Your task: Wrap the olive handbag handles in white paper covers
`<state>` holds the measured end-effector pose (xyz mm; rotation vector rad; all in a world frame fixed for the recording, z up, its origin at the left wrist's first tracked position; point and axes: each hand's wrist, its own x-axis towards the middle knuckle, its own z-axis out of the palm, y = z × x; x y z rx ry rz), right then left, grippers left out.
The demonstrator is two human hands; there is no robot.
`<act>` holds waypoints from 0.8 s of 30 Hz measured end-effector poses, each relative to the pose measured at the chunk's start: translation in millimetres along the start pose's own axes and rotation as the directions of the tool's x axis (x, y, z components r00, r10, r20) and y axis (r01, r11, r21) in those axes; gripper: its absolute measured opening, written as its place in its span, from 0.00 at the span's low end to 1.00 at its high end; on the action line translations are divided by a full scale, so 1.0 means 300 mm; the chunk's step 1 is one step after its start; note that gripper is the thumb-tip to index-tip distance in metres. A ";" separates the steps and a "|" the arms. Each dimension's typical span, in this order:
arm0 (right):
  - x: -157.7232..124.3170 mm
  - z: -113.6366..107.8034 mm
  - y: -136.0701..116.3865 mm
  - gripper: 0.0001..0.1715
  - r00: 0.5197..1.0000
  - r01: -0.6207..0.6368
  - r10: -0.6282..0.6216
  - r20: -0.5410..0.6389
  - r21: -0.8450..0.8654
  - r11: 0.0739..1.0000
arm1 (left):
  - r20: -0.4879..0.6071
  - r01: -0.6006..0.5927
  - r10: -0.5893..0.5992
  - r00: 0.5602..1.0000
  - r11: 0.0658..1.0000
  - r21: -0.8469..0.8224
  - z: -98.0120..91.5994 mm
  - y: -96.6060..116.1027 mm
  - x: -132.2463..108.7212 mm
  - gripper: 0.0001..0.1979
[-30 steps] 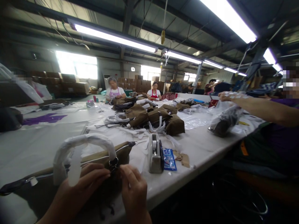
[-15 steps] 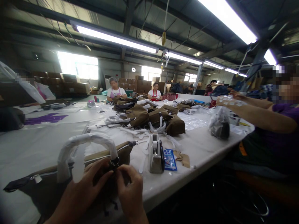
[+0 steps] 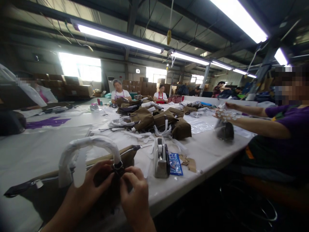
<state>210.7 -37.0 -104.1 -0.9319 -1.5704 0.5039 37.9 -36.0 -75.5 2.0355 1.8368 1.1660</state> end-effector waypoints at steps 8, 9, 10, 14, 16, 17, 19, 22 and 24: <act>0.012 0.002 -0.021 0.10 1.000 -0.016 0.016 0.000 -0.003 1.000 | -0.023 -0.113 0.112 0.993 0.993 -0.037 0.018 -0.038 -0.004 0.18; 0.014 0.005 -0.023 0.10 1.000 -0.019 0.019 -0.003 -0.007 1.000 | -0.026 -0.119 0.118 0.993 0.992 -0.039 0.019 -0.038 -0.004 0.18; 0.016 0.008 -0.024 0.10 1.000 -0.022 0.022 -0.005 -0.012 1.000 | -0.027 -0.125 0.124 0.992 0.991 -0.045 0.019 -0.037 -0.005 0.18; 0.025 0.022 -0.028 0.10 1.000 -0.028 0.028 -0.011 -0.050 0.998 | -0.047 -0.188 0.185 0.982 0.979 -0.075 0.007 -0.017 -0.006 0.15; 0.029 0.029 -0.025 0.11 0.999 -0.021 0.019 -0.027 -0.074 0.997 | -0.097 -0.271 0.266 0.959 0.962 -0.041 -0.010 -0.006 0.000 0.12; 0.031 0.033 -0.023 0.12 0.999 -0.017 0.013 -0.038 -0.084 0.996 | -0.126 -0.319 0.317 0.940 0.948 0.002 -0.021 -0.003 0.006 0.12; 0.035 0.040 -0.017 0.13 0.999 -0.011 0.007 -0.048 -0.096 0.995 | -0.157 -0.394 0.411 0.898 0.910 0.128 -0.040 -0.003 0.021 0.14; 0.042 0.045 -0.008 0.14 0.998 -0.012 0.007 -0.055 -0.097 0.995 | -0.086 -0.443 0.477 0.875 0.860 0.254 -0.050 -0.015 0.044 0.15; 0.049 0.047 -0.004 0.14 0.998 -0.016 0.011 -0.056 -0.088 0.996 | -0.030 -0.445 0.470 0.882 0.852 0.276 -0.045 -0.024 0.054 0.13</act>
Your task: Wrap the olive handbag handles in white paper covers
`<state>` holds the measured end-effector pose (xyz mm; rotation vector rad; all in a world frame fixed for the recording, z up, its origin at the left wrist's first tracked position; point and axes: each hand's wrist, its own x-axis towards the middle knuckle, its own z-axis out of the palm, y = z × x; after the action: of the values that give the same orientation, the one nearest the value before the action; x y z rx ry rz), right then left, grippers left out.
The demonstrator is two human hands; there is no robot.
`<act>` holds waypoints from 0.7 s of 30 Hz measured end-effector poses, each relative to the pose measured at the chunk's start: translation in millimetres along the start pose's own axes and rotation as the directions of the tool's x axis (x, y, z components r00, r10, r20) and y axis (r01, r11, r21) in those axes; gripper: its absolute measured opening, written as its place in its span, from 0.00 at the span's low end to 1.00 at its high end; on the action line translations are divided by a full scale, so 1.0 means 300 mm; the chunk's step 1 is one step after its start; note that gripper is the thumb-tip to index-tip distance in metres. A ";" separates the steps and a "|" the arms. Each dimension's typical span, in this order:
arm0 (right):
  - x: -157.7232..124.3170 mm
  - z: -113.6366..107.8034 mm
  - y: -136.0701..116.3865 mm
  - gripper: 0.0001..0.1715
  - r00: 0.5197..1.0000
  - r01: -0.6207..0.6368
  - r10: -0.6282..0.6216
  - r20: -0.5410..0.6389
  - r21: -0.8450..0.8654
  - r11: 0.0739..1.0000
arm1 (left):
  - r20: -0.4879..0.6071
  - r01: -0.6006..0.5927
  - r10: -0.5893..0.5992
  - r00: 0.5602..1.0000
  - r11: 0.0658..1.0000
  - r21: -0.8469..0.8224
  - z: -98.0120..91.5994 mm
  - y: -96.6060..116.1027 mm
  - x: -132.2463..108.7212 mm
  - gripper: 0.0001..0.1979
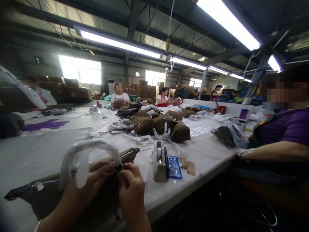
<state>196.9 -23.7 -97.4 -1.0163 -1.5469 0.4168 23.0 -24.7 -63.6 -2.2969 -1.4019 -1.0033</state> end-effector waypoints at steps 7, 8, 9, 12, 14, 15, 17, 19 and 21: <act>0.010 -0.008 -0.005 0.14 0.998 -0.045 0.044 0.033 0.040 0.998 | 0.064 0.011 -0.016 0.998 0.997 0.071 0.015 0.016 0.002 0.14; 0.012 -0.011 -0.007 0.13 0.998 -0.048 0.046 0.040 0.049 0.998 | 0.066 0.004 -0.009 0.998 0.996 0.085 0.014 0.018 0.002 0.14; 0.016 -0.015 -0.009 0.12 0.998 -0.047 0.045 0.048 0.057 0.997 | 0.071 -0.002 -0.006 0.997 0.995 0.104 0.014 0.020 0.002 0.14; 0.049 -0.027 -0.011 0.10 0.997 -0.055 0.053 0.049 0.036 0.998 | 0.093 -0.013 -0.001 0.996 0.988 0.155 0.016 0.020 0.006 0.13; 0.090 -0.031 -0.008 0.11 0.994 -0.100 0.101 0.038 -0.018 0.995 | 0.112 -0.031 0.012 0.994 0.985 0.168 0.015 0.020 0.014 0.12; 0.115 -0.032 -0.006 0.13 0.992 -0.121 0.123 0.029 -0.068 0.990 | 0.126 -0.050 0.028 0.992 0.984 0.172 0.014 0.020 0.018 0.12; 0.173 -0.028 -0.001 0.19 0.991 -0.126 0.131 0.010 -0.194 0.973 | 0.147 -0.082 0.055 0.988 0.980 0.183 0.011 0.021 0.022 0.13; 0.230 -0.020 0.004 0.22 0.995 -0.098 0.103 0.000 -0.300 0.949 | 0.147 -0.097 0.070 0.987 0.978 0.187 0.008 0.019 0.018 0.13; 0.280 -0.011 0.010 0.21 0.996 -0.079 0.085 0.003 -0.334 0.939 | 0.120 -0.092 0.071 0.990 0.980 0.174 0.008 0.012 0.006 0.14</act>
<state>206.0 42.9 -47.1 -1.3461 -1.6282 0.2228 27.5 -23.9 -63.5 -2.2880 -1.3668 -0.7018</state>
